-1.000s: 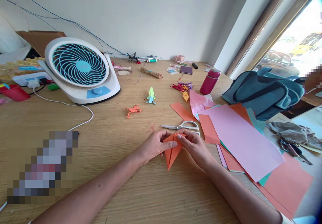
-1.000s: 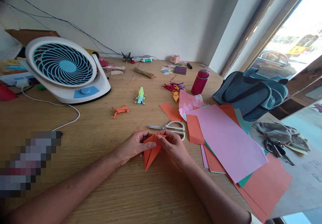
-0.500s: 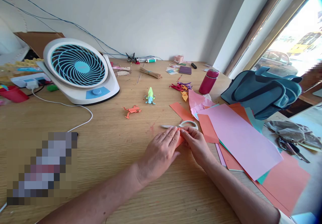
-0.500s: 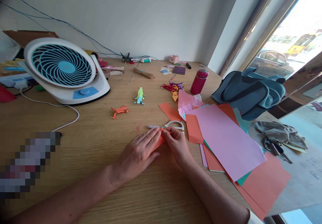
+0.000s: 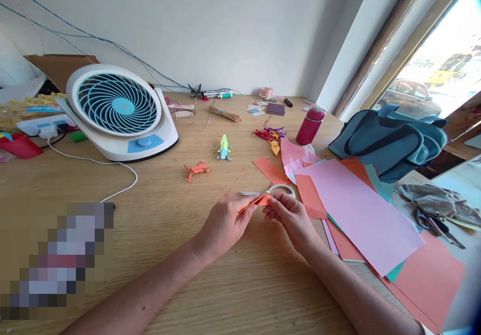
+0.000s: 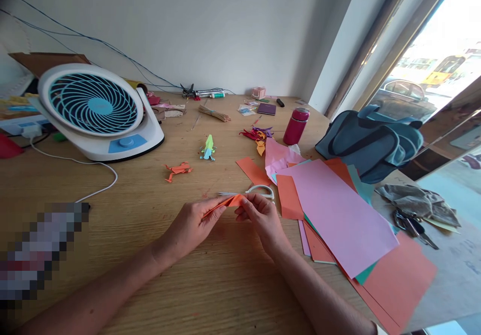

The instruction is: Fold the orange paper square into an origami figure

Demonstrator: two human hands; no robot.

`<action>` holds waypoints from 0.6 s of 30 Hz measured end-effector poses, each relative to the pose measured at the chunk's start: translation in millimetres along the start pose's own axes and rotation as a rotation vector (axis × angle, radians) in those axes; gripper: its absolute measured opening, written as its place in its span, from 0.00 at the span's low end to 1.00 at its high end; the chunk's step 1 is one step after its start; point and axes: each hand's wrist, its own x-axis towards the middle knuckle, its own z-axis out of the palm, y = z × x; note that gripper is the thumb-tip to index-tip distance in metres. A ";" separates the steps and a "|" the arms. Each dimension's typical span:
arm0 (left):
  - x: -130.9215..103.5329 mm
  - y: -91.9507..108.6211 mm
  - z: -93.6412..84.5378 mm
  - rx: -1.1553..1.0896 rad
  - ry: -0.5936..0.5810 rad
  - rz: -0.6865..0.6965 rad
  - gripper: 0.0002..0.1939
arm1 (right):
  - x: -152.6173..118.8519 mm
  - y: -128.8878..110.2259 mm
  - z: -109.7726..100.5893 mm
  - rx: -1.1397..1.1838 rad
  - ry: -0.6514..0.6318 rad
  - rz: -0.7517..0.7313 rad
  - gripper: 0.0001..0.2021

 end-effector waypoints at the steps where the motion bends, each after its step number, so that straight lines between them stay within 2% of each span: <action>1: 1.8 -1.0 -2.6 -0.048 -0.013 -0.044 0.17 | 0.2 0.1 0.0 -0.005 0.002 -0.012 0.18; 6: 7.3 -10.6 -8.3 -0.172 -0.009 -0.146 0.16 | 0.0 0.3 -0.2 -0.086 -0.015 -0.117 0.19; 11: 9.6 -16.4 -7.3 -0.302 -0.031 -0.230 0.12 | 0.9 2.2 -4.4 -0.261 -0.043 -0.261 0.12; 13: 9.9 -17.5 -6.8 -0.412 -0.046 -0.255 0.15 | 0.9 1.5 -7.0 -0.386 -0.027 -0.309 0.10; 15: 9.0 -17.5 -7.3 -0.496 -0.082 -0.269 0.17 | -0.5 -1.2 -9.4 -0.516 -0.013 -0.356 0.08; 18: 2.9 -14.3 -11.1 -0.529 -0.182 -0.319 0.14 | -8.4 -7.8 -12.3 -0.675 -0.057 -0.405 0.06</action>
